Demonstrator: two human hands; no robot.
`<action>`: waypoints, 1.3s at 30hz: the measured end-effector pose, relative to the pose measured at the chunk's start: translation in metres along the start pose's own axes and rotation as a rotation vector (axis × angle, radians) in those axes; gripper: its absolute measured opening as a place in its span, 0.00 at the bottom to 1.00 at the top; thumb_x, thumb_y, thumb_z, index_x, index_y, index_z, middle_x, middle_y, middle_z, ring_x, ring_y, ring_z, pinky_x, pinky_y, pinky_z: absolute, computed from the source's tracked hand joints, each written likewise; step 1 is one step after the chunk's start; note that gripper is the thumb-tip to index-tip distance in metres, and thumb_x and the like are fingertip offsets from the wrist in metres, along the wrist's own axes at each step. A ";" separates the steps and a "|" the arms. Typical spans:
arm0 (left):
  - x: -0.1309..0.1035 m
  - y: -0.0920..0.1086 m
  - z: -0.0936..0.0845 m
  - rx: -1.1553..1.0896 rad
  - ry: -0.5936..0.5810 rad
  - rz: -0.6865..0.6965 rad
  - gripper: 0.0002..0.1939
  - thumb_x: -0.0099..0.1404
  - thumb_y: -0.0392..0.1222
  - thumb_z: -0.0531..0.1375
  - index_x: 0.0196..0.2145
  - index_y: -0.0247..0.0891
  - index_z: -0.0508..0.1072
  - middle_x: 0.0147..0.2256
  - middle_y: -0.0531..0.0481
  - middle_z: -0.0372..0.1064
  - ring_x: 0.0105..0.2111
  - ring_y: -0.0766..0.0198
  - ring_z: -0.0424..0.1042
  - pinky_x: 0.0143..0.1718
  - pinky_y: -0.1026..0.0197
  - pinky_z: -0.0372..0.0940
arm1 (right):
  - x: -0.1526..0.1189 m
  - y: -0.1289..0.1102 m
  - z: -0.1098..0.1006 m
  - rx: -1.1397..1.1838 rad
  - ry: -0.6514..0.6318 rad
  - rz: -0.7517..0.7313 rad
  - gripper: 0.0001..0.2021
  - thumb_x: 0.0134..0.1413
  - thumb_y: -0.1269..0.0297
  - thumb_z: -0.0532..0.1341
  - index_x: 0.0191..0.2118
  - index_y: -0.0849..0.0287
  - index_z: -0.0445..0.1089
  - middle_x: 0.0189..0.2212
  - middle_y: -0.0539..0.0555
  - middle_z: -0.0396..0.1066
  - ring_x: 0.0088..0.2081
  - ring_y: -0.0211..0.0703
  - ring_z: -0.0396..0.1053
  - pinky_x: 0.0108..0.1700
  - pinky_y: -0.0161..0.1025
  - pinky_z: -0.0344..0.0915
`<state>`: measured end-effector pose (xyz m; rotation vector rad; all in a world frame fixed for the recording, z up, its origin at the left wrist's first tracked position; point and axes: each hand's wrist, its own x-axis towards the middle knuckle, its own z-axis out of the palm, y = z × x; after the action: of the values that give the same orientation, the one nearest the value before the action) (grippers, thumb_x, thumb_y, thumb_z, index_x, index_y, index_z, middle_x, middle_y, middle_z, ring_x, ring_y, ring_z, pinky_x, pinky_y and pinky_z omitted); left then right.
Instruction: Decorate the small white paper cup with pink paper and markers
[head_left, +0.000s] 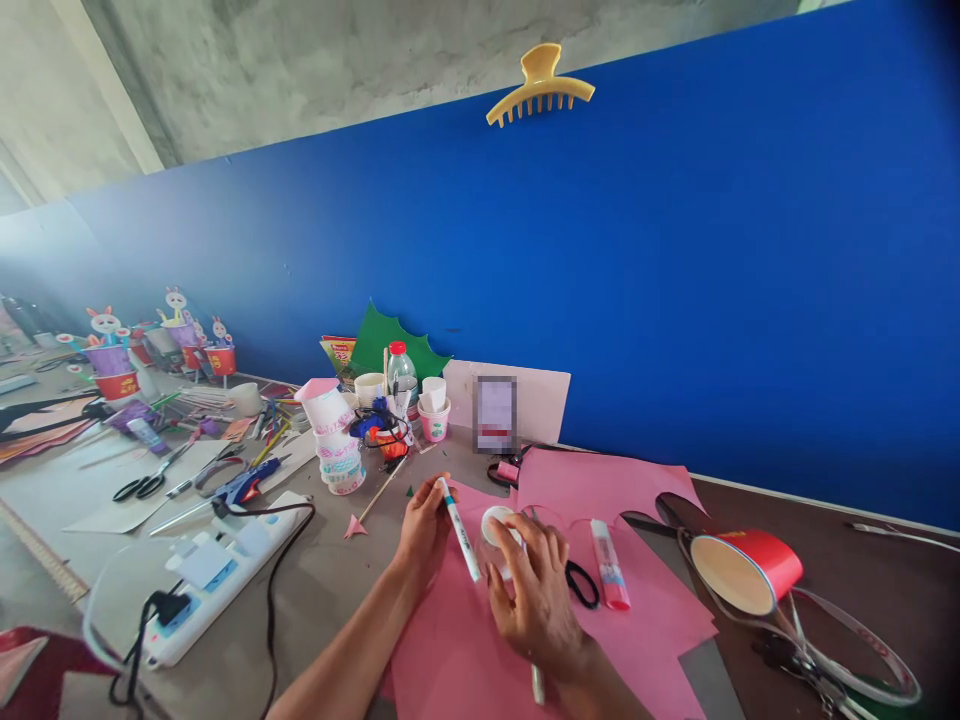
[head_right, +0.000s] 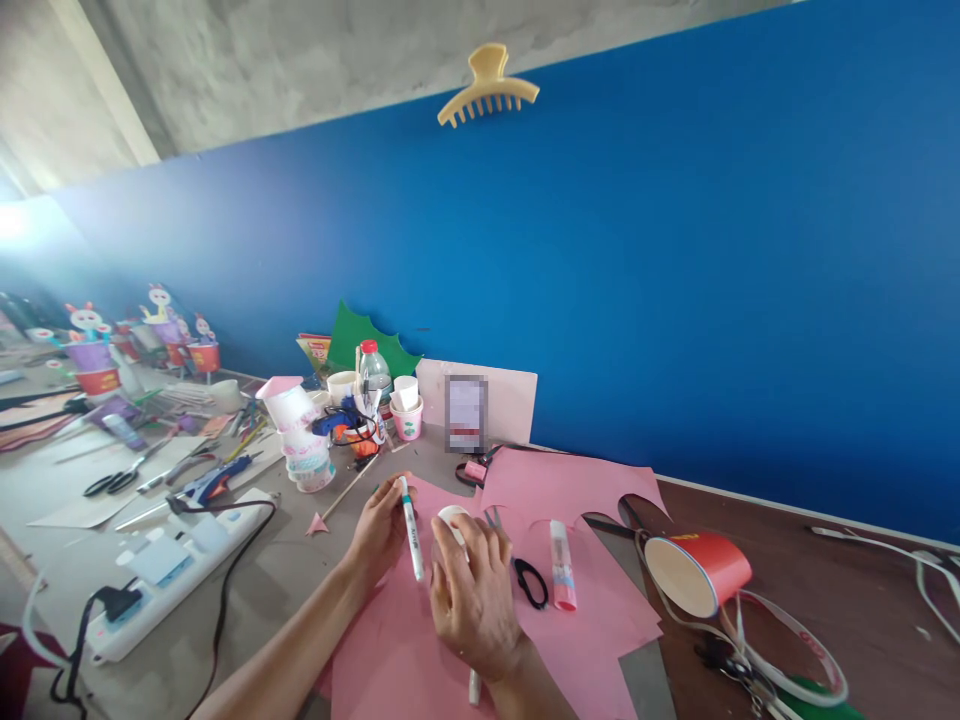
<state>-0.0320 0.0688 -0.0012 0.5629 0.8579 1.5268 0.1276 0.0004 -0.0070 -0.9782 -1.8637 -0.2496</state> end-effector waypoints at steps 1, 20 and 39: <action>0.004 0.000 -0.003 -0.001 0.012 0.009 0.26 0.43 0.49 0.76 0.37 0.35 0.75 0.23 0.56 0.70 0.21 0.71 0.66 0.25 0.69 0.61 | -0.001 0.002 0.001 -0.017 0.009 0.040 0.21 0.61 0.71 0.54 0.60 0.62 0.62 0.50 0.65 0.67 0.49 0.58 0.66 0.46 0.54 0.63; 0.036 0.010 -0.033 0.146 0.316 0.364 0.23 0.45 0.48 0.72 0.35 0.40 0.68 0.32 0.55 0.74 0.25 0.72 0.70 0.27 0.68 0.60 | -0.008 0.012 0.020 0.118 0.089 0.208 0.19 0.64 0.64 0.56 0.58 0.60 0.61 0.47 0.65 0.69 0.49 0.58 0.67 0.49 0.59 0.68; 0.001 0.001 -0.015 0.947 -0.291 0.566 0.16 0.64 0.47 0.60 0.49 0.45 0.77 0.56 0.42 0.71 0.38 0.59 0.76 0.38 0.57 0.73 | -0.004 0.016 0.013 0.151 0.101 0.204 0.16 0.65 0.64 0.56 0.56 0.60 0.63 0.47 0.63 0.71 0.48 0.56 0.68 0.48 0.56 0.67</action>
<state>-0.0444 0.0670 -0.0093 1.7927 1.2353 1.3931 0.1312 0.0161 -0.0208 -1.0233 -1.6515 -0.0342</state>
